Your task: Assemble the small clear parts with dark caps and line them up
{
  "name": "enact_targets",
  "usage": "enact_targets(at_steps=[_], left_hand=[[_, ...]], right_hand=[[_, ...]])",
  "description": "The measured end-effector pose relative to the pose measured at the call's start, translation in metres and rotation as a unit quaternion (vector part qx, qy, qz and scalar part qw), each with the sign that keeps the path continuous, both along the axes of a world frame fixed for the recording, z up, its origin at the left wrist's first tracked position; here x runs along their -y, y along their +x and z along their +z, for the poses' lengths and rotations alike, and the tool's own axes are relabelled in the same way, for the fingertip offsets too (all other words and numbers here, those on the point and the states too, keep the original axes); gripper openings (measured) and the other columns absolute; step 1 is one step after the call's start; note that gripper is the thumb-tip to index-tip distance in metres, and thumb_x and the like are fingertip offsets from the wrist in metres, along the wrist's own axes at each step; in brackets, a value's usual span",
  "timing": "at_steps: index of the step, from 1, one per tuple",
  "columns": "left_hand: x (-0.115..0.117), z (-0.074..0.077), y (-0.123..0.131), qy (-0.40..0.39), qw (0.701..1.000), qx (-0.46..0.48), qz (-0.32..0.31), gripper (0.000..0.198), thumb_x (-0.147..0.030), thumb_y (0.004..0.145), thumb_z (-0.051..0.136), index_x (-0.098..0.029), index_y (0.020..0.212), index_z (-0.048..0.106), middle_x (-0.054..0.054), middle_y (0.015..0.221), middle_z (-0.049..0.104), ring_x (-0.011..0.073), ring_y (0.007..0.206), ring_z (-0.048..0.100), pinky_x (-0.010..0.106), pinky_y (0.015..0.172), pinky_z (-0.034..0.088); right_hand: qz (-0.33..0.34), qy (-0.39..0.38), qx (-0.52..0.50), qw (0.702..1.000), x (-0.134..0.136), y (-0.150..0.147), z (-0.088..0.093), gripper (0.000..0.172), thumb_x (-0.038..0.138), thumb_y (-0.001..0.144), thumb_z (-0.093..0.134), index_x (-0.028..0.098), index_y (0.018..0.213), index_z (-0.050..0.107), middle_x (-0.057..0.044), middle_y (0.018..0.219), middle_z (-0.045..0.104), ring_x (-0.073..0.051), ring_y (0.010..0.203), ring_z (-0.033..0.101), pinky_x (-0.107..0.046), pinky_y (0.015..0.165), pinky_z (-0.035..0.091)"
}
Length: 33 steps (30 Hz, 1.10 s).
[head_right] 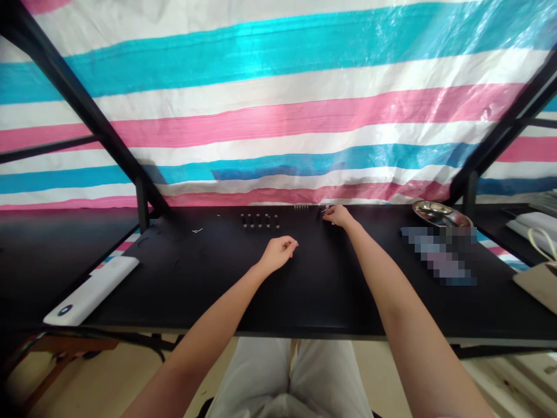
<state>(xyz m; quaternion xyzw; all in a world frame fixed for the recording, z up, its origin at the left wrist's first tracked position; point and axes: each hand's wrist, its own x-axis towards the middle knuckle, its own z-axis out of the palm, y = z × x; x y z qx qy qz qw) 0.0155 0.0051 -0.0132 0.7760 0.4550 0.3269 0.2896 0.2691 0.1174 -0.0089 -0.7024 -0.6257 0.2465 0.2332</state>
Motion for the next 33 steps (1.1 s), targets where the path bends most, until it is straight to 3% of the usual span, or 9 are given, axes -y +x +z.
enact_targets(at_steps=[4, 7, 9, 13, 17, 20, 25, 33], left_hand=[[0.001, 0.0, 0.0, 0.004, 1.0, -0.006, -0.001, 0.028, -0.036, 0.082, 0.044, -0.017, 0.077, 0.065, 0.0, 0.058, 0.059, 0.0112, 0.055, 0.052, 0.021, 0.056, 0.037], [0.002, 0.001, 0.0, 0.014, 1.0, -0.011, -0.001, 0.028, -0.035, 0.083, 0.044, -0.017, 0.078, 0.065, 0.0, 0.058, 0.059, 0.0113, 0.054, 0.051, 0.021, 0.056, 0.037], [0.002, 0.002, 0.0, 0.025, 0.999, -0.02, 0.007, 0.028, -0.035, 0.083, 0.043, -0.017, 0.078, 0.065, 0.0, 0.059, 0.059, 0.0112, 0.054, 0.051, 0.021, 0.055, 0.036], [0.001, 0.006, -0.003, 0.051, 0.996, -0.052, 0.057, 0.028, -0.033, 0.083, 0.042, -0.018, 0.076, 0.065, 0.0, 0.058, 0.058, 0.0117, 0.053, 0.05, 0.022, 0.055, 0.035], [0.002, 0.008, -0.005, 0.065, 0.992, -0.076, 0.078, 0.025, -0.031, 0.084, 0.043, -0.02, 0.079, 0.065, 0.0, 0.059, 0.059, 0.0128, 0.057, 0.053, 0.023, 0.058, 0.036], [0.002, 0.01, -0.005, 0.065, 0.989, -0.089, 0.096, 0.023, -0.029, 0.084, 0.043, -0.021, 0.091, 0.064, 0.0, 0.065, 0.061, 0.0141, 0.063, 0.057, 0.024, 0.063, 0.04], [0.001, 0.018, -0.009, 0.062, 0.98, -0.144, 0.123, 0.033, -0.03, 0.085, 0.042, -0.023, 0.115, 0.054, 0.002, 0.079, 0.066, 0.0173, 0.075, 0.061, 0.027, 0.069, 0.043], [-0.018, 0.039, -0.016, 0.017, 0.95, -0.247, 0.192, 0.054, -0.031, 0.086, 0.04, -0.017, 0.137, 0.027, 0.012, 0.1, 0.064, 0.0232, 0.087, 0.062, 0.033, 0.076, 0.045]], right_hand=[[0.012, -0.02, 0.066, 0.998, 0.008, 0.003, 0.003, 0.019, 0.024, 0.07, 0.064, 0.011, 0.084, 0.067, -0.004, 0.069, 0.066, -0.01, 0.049, 0.057, -0.019, 0.05, 0.045], [0.023, 0.0, 0.171, 0.985, 0.022, -0.001, 0.008, 0.02, 0.025, 0.071, 0.062, 0.014, 0.087, 0.067, -0.008, 0.086, 0.068, -0.018, 0.073, 0.064, -0.024, 0.064, 0.047], [0.025, -0.002, 0.241, 0.97, 0.037, -0.008, 0.014, 0.021, 0.026, 0.073, 0.06, 0.014, 0.088, 0.067, -0.011, 0.093, 0.067, -0.023, 0.087, 0.063, -0.028, 0.07, 0.047], [0.033, -0.037, 0.311, 0.949, 0.075, -0.036, 0.029, 0.026, 0.031, 0.075, 0.058, 0.014, 0.093, 0.066, -0.015, 0.099, 0.065, -0.026, 0.091, 0.062, -0.032, 0.071, 0.046], [0.095, -0.053, 0.281, 0.954, 0.111, -0.068, 0.037, 0.031, 0.044, 0.073, 0.06, 0.017, 0.086, 0.066, -0.013, 0.09, 0.066, -0.025, 0.083, 0.063, -0.031, 0.065, 0.044], [0.115, -0.006, 0.223, 0.968, 0.127, -0.083, 0.031, 0.028, 0.044, 0.078, 0.053, 0.019, 0.082, 0.065, -0.009, 0.084, 0.066, -0.021, 0.078, 0.061, -0.028, 0.063, 0.041], [0.117, 0.09, 0.157, 0.977, 0.133, -0.087, 0.015, 0.021, 0.034, 0.082, 0.05, 0.019, 0.086, 0.063, -0.005, 0.085, 0.063, -0.015, 0.073, 0.057, -0.024, 0.062, 0.038], [0.153, 0.1, 0.132, 0.974, 0.137, -0.084, 0.014, 0.021, 0.032, 0.081, 0.053, 0.017, 0.092, 0.063, -0.004, 0.082, 0.06, -0.012, 0.068, 0.053, -0.023, 0.063, 0.037]])
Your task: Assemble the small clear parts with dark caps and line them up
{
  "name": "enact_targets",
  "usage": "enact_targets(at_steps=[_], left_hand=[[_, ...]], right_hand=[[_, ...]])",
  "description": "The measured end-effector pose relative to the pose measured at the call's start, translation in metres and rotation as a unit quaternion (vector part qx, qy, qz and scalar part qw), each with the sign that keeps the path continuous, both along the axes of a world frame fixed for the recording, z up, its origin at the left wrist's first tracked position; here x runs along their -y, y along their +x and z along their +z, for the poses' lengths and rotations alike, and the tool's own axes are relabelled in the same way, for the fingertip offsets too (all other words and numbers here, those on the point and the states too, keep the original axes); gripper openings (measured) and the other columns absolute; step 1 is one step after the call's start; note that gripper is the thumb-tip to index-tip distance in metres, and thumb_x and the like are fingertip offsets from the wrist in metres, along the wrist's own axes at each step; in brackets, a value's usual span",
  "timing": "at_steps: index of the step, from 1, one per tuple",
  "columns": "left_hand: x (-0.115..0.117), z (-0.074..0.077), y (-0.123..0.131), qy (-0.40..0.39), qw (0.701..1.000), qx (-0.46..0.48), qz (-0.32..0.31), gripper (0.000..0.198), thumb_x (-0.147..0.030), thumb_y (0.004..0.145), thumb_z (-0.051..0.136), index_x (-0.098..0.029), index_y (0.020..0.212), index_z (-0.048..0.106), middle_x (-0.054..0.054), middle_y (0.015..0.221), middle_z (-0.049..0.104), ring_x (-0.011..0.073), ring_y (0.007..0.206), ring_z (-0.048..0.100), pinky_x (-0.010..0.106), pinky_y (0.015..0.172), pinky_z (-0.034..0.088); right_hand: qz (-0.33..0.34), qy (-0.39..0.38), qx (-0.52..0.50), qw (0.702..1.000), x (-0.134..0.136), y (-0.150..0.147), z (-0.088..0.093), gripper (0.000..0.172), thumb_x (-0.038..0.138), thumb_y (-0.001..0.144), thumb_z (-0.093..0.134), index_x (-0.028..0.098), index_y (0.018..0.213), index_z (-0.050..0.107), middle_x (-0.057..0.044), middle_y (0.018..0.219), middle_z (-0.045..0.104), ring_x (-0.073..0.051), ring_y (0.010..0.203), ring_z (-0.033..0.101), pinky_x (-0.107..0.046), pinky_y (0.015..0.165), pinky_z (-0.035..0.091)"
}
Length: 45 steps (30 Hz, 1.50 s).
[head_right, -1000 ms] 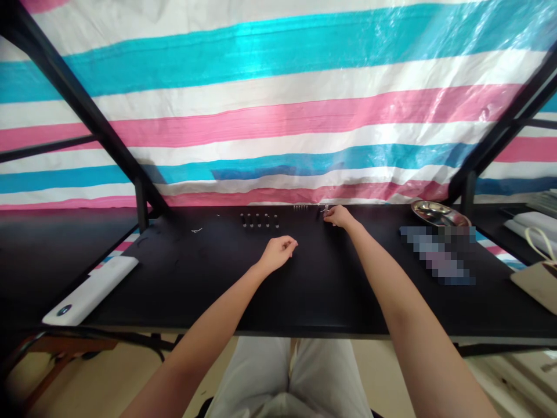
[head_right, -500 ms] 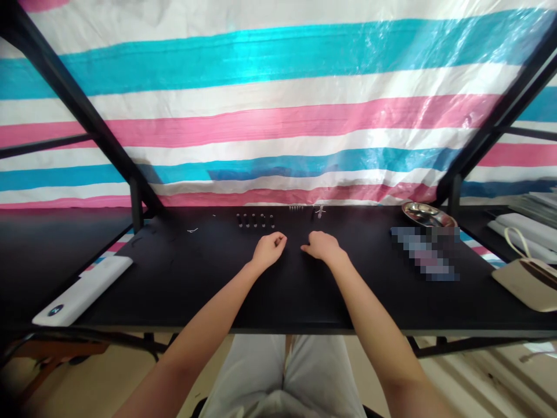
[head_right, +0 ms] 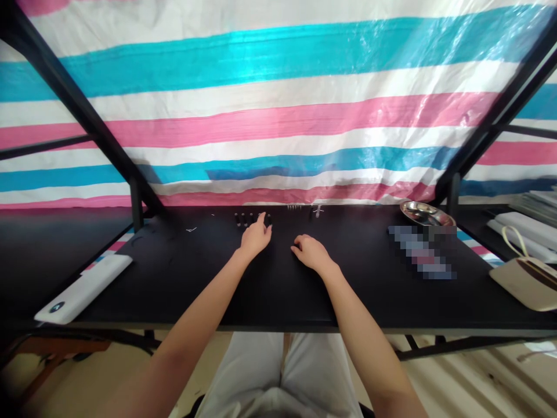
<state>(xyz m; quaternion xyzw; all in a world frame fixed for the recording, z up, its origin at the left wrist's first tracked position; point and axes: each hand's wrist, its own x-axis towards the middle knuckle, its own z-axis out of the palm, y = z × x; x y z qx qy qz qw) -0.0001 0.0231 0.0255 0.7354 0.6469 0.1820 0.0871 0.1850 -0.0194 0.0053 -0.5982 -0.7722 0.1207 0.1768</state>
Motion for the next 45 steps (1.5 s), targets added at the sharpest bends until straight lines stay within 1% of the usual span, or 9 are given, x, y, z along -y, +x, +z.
enact_targets(at_steps=[4, 8, 11, 13, 17, 21, 25, 33, 45], left_hand=[[-0.011, 0.005, 0.004, 0.009, 0.999, -0.046, -0.009, 0.054, -0.029, 0.086, 0.039, -0.018, 0.137, 0.027, 0.013, 0.1, 0.064, 0.026, 0.09, 0.062, 0.035, 0.077, 0.045], [-0.022, 0.003, 0.004, 0.029, 0.998, -0.056, -0.026, 0.035, -0.026, 0.086, 0.042, -0.017, 0.119, 0.05, 0.014, 0.098, 0.063, 0.0268, 0.091, 0.062, 0.037, 0.078, 0.044], [-0.025, -0.003, 0.001, 0.047, 0.998, 0.021, -0.034, 0.019, -0.023, 0.083, 0.048, -0.017, 0.096, 0.06, 0.013, 0.089, 0.065, 0.0245, 0.084, 0.063, 0.034, 0.073, 0.045], [-0.022, -0.008, -0.001, 0.032, 0.989, 0.142, -0.035, 0.013, -0.02, 0.081, 0.052, -0.017, 0.089, 0.06, 0.009, 0.081, 0.066, 0.0191, 0.069, 0.063, 0.03, 0.065, 0.045], [-0.005, -0.015, 0.001, -0.054, 0.902, 0.424, -0.06, 0.016, -0.025, 0.08, 0.053, -0.014, 0.09, 0.056, 0.006, 0.078, 0.066, 0.0056, 0.036, 0.046, 0.022, 0.043, 0.038], [0.012, -0.018, 0.007, -0.063, 0.832, 0.541, -0.108, 0.025, -0.032, 0.076, 0.056, -0.014, 0.094, 0.053, 0.004, 0.081, 0.065, 0.0026, 0.036, 0.045, 0.018, 0.04, 0.034], [0.019, -0.019, 0.01, -0.076, 0.809, 0.565, -0.14, 0.027, -0.032, 0.076, 0.056, -0.015, 0.095, 0.051, 0.005, 0.086, 0.064, 0.0026, 0.037, 0.048, 0.016, 0.039, 0.032], [0.028, -0.016, 0.011, -0.09, 0.804, 0.557, -0.187, 0.031, -0.035, 0.077, 0.055, -0.015, 0.1, 0.049, 0.009, 0.096, 0.063, 0.0041, 0.04, 0.053, 0.015, 0.036, 0.027], [0.033, -0.01, 0.012, -0.095, 0.801, 0.56, -0.188, 0.035, -0.037, 0.076, 0.056, -0.013, 0.101, 0.05, 0.011, 0.094, 0.065, 0.0052, 0.039, 0.054, 0.016, 0.034, 0.024]], right_hand=[[0.001, -0.012, -0.009, 1.0, 0.002, 0.0, 0.002, 0.022, 0.031, 0.081, 0.053, 0.017, 0.094, 0.063, -0.004, 0.083, 0.06, -0.012, 0.067, 0.053, -0.023, 0.063, 0.038], [0.007, -0.016, -0.016, 1.0, 0.002, 0.002, 0.002, 0.022, 0.032, 0.081, 0.053, 0.018, 0.095, 0.062, -0.004, 0.083, 0.059, -0.012, 0.067, 0.053, -0.023, 0.063, 0.038], [0.01, -0.008, -0.015, 1.0, 0.001, 0.003, 0.001, 0.021, 0.032, 0.081, 0.053, 0.018, 0.094, 0.063, -0.004, 0.082, 0.059, -0.012, 0.067, 0.053, -0.024, 0.063, 0.039], [0.007, -0.002, -0.019, 1.0, 0.0, 0.002, 0.0, 0.02, 0.031, 0.081, 0.053, 0.018, 0.091, 0.063, -0.004, 0.082, 0.06, -0.013, 0.068, 0.053, -0.024, 0.063, 0.039], [-0.01, 0.053, -0.087, 0.995, -0.002, -0.005, -0.002, 0.023, 0.032, 0.083, 0.05, 0.018, 0.098, 0.061, -0.004, 0.084, 0.061, -0.013, 0.071, 0.055, -0.025, 0.068, 0.042], [-0.011, 0.131, -0.182, 0.974, 0.001, -0.013, -0.001, 0.03, 0.038, 0.087, 0.041, 0.018, 0.101, 0.059, -0.006, 0.089, 0.062, -0.014, 0.074, 0.056, -0.026, 0.07, 0.042], [0.004, 0.157, -0.248, 0.956, 0.004, -0.017, 0.0, 0.031, 0.04, 0.089, 0.037, 0.018, 0.091, 0.058, -0.005, 0.082, 0.061, -0.014, 0.071, 0.054, -0.025, 0.066, 0.042], [0.006, 0.178, -0.292, 0.94, 0.008, -0.019, 0.004, 0.031, 0.044, 0.089, 0.036, 0.019, 0.083, 0.054, -0.003, 0.075, 0.056, -0.013, 0.066, 0.052, -0.025, 0.065, 0.043], [-0.001, 0.211, -0.24, 0.948, 0.009, -0.015, 0.002, 0.029, 0.038, 0.09, 0.033, 0.019, 0.084, 0.054, -0.005, 0.079, 0.056, -0.014, 0.071, 0.052, -0.025, 0.07, 0.042]])
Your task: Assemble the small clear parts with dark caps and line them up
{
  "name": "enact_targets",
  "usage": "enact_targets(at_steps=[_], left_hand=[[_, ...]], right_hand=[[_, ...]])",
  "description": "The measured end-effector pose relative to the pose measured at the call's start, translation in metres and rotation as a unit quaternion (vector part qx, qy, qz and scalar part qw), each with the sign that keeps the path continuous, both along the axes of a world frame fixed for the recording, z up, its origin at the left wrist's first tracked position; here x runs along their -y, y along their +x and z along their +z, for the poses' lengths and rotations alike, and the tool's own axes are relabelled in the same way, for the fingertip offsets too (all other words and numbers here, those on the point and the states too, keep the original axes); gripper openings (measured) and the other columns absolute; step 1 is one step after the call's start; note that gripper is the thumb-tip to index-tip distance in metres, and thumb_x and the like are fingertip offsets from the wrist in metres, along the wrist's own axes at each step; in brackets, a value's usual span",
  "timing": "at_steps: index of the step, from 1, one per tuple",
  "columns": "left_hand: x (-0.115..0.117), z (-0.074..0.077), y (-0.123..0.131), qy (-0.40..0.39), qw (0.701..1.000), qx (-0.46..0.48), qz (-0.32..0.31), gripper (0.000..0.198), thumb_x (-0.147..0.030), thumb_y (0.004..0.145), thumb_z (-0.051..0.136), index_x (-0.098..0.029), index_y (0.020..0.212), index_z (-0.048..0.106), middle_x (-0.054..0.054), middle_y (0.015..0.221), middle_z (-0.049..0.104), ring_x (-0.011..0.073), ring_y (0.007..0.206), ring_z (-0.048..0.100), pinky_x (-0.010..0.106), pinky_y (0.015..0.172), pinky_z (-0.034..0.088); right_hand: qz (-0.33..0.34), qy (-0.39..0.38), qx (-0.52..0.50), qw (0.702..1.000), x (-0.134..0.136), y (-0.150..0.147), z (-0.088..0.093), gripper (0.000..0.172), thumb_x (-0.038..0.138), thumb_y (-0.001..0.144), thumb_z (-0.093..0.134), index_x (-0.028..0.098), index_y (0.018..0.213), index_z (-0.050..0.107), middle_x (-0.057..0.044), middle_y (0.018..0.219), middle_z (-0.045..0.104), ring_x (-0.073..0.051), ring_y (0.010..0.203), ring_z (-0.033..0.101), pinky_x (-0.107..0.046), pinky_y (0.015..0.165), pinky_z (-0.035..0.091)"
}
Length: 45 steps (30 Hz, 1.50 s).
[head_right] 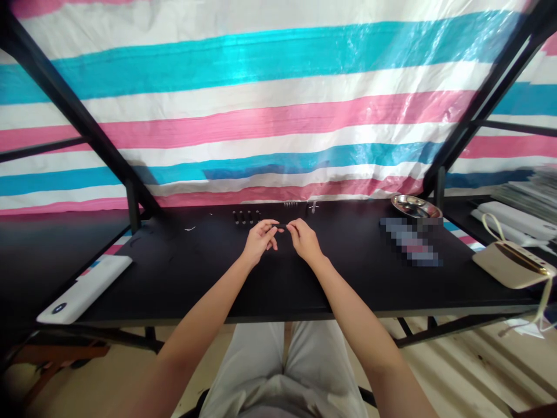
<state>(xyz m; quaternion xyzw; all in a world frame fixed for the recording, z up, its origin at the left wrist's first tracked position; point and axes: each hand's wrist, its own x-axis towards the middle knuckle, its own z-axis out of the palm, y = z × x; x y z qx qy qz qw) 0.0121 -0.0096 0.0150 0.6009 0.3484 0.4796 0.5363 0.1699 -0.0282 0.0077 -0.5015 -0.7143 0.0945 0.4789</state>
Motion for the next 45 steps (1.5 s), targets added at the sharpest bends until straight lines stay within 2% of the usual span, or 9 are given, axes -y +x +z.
enact_targets(at_steps=[11, 16, 19, 27, 39, 45], left_hand=[[0.0, -0.001, 0.0, 0.005, 1.0, 0.009, -0.006, 0.036, -0.037, 0.075, 0.056, -0.014, 0.102, 0.048, 0.01, 0.097, 0.064, 0.0045, 0.04, 0.053, 0.016, 0.034, 0.024], [-0.001, -0.001, 0.0, 0.02, 1.0, 0.012, 0.001, 0.034, -0.036, 0.076, 0.056, -0.016, 0.103, 0.049, 0.009, 0.1, 0.062, 0.0038, 0.041, 0.054, 0.016, 0.034, 0.025], [0.0, 0.0, -0.001, 0.027, 1.0, 0.013, 0.005, 0.035, -0.035, 0.075, 0.057, -0.016, 0.103, 0.05, 0.008, 0.102, 0.061, 0.0037, 0.041, 0.054, 0.016, 0.034, 0.025], [0.0, 0.004, -0.003, 0.017, 1.0, 0.013, -0.002, 0.035, -0.036, 0.077, 0.057, -0.013, 0.102, 0.051, 0.008, 0.089, 0.065, 0.0055, 0.038, 0.053, 0.017, 0.035, 0.026], [-0.008, 0.003, -0.009, 0.035, 0.999, -0.006, -0.009, 0.03, -0.036, 0.076, 0.056, -0.014, 0.096, 0.05, 0.007, 0.089, 0.066, 0.0052, 0.038, 0.053, 0.016, 0.034, 0.027], [-0.008, 0.005, -0.011, 0.032, 0.999, -0.005, -0.005, 0.028, -0.035, 0.076, 0.057, -0.015, 0.095, 0.052, 0.005, 0.086, 0.066, 0.0049, 0.035, 0.051, 0.016, 0.033, 0.025]], right_hand=[[-0.011, -0.024, -0.019, 0.999, -0.001, 0.0, -0.001, 0.031, 0.043, 0.089, 0.034, 0.019, 0.085, 0.054, -0.002, 0.074, 0.055, -0.013, 0.063, 0.05, -0.024, 0.064, 0.042], [0.009, -0.065, -0.044, 0.997, -0.002, 0.0, -0.002, 0.034, 0.049, 0.087, 0.036, 0.02, 0.083, 0.052, 0.0, 0.067, 0.054, -0.011, 0.056, 0.048, -0.023, 0.057, 0.041], [0.025, -0.063, -0.072, 0.995, -0.001, -0.001, -0.003, 0.033, 0.05, 0.086, 0.038, 0.02, 0.082, 0.051, 0.0, 0.068, 0.054, -0.01, 0.054, 0.048, -0.023, 0.055, 0.041], [0.048, -0.062, -0.109, 0.991, 0.001, -0.002, 0.001, 0.034, 0.052, 0.085, 0.039, 0.02, 0.08, 0.048, 0.002, 0.062, 0.049, -0.01, 0.053, 0.047, -0.023, 0.054, 0.041], [0.078, 0.015, -0.126, 0.989, 0.004, -0.006, 0.003, 0.026, 0.042, 0.086, 0.044, 0.019, 0.074, 0.05, 0.001, 0.064, 0.047, -0.009, 0.053, 0.044, -0.023, 0.051, 0.038], [0.071, 0.044, -0.096, 0.992, 0.005, -0.006, 0.006, 0.024, 0.039, 0.086, 0.044, 0.019, 0.074, 0.05, 0.001, 0.066, 0.047, -0.009, 0.055, 0.044, -0.023, 0.052, 0.037]])
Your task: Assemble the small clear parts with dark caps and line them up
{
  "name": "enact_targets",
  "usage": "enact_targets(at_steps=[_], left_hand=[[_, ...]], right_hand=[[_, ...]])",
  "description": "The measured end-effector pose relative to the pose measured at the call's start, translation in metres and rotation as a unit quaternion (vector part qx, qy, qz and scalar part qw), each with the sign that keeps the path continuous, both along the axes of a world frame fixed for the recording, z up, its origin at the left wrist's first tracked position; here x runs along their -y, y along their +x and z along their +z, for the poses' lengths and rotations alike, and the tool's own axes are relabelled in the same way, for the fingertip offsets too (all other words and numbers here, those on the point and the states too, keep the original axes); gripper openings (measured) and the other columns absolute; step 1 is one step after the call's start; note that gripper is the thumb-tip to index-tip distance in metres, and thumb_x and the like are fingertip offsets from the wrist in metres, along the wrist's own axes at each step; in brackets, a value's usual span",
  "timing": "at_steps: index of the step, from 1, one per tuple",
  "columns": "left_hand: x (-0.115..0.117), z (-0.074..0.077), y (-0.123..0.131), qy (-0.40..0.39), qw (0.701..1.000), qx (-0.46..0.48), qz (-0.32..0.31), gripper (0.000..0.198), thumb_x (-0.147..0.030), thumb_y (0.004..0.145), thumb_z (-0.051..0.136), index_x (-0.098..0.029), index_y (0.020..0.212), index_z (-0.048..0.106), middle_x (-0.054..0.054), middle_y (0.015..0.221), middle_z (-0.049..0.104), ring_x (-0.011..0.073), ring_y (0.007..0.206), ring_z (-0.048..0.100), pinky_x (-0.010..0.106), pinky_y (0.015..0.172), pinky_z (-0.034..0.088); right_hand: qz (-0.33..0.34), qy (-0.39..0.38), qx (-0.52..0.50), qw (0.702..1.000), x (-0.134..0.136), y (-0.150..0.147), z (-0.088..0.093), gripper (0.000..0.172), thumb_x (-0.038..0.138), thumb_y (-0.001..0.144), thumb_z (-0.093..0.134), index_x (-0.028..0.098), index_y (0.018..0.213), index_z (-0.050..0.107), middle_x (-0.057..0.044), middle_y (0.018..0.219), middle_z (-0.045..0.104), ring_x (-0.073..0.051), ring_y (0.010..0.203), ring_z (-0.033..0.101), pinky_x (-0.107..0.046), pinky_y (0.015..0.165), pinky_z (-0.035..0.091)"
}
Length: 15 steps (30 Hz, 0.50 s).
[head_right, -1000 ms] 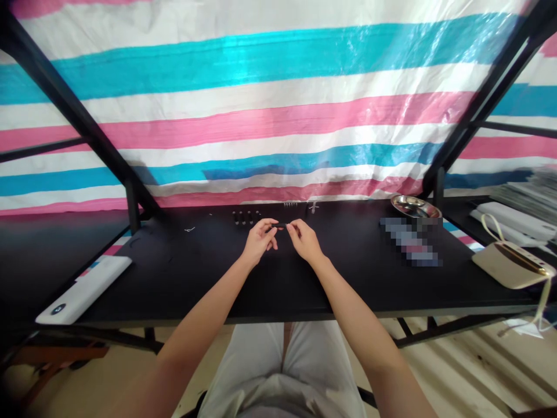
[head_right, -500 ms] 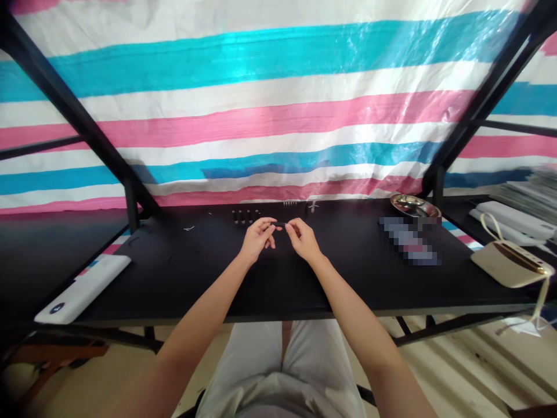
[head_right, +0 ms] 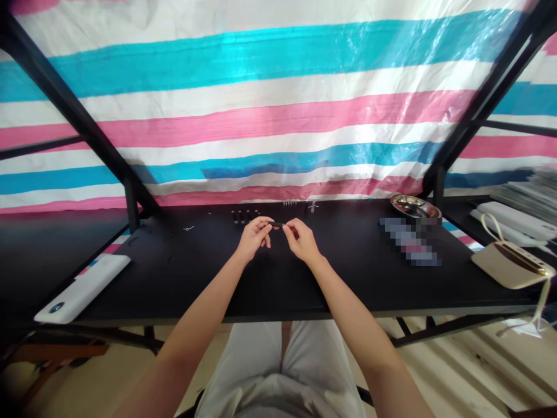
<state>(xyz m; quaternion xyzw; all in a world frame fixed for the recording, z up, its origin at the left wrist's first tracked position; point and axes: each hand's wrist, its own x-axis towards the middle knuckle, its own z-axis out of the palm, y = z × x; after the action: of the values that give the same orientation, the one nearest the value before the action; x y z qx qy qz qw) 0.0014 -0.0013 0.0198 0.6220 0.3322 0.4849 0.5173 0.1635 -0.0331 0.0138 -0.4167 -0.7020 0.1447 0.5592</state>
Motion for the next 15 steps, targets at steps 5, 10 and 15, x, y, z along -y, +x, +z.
enact_targets(at_steps=[5, 10, 15], left_hand=[[0.0003, 0.0014, -0.0014, -0.007, 1.0, 0.002, 0.001, 0.028, -0.034, 0.075, 0.058, -0.015, 0.094, 0.052, 0.005, 0.085, 0.066, 0.0047, 0.036, 0.051, 0.017, 0.033, 0.026], [-0.0004, 0.0015, -0.0024, -0.01, 1.0, -0.001, 0.004, 0.029, -0.035, 0.075, 0.059, -0.014, 0.094, 0.052, 0.006, 0.086, 0.066, 0.0048, 0.036, 0.052, 0.017, 0.034, 0.027], [-0.0009, 0.0005, -0.0017, -0.013, 1.0, 0.001, 0.008, 0.029, -0.035, 0.074, 0.059, -0.014, 0.094, 0.052, 0.006, 0.086, 0.067, 0.0048, 0.036, 0.052, 0.016, 0.034, 0.027]], right_hand=[[0.001, 0.013, 0.013, 1.0, 0.0004, 0.0025, -0.0003, 0.022, 0.037, 0.086, 0.045, 0.019, 0.076, 0.051, 0.0, 0.067, 0.049, -0.009, 0.055, 0.044, -0.023, 0.053, 0.037], [0.013, 0.018, 0.017, 1.0, -0.0005, 0.0052, -0.001, 0.018, 0.034, 0.087, 0.045, 0.019, 0.078, 0.052, 0.0, 0.07, 0.05, -0.009, 0.056, 0.044, -0.023, 0.054, 0.038], [0.011, 0.019, 0.03, 0.999, -0.0012, 0.0093, 0.0003, 0.02, 0.036, 0.087, 0.045, 0.019, 0.081, 0.053, -0.001, 0.073, 0.052, -0.01, 0.056, 0.045, -0.024, 0.054, 0.038]])
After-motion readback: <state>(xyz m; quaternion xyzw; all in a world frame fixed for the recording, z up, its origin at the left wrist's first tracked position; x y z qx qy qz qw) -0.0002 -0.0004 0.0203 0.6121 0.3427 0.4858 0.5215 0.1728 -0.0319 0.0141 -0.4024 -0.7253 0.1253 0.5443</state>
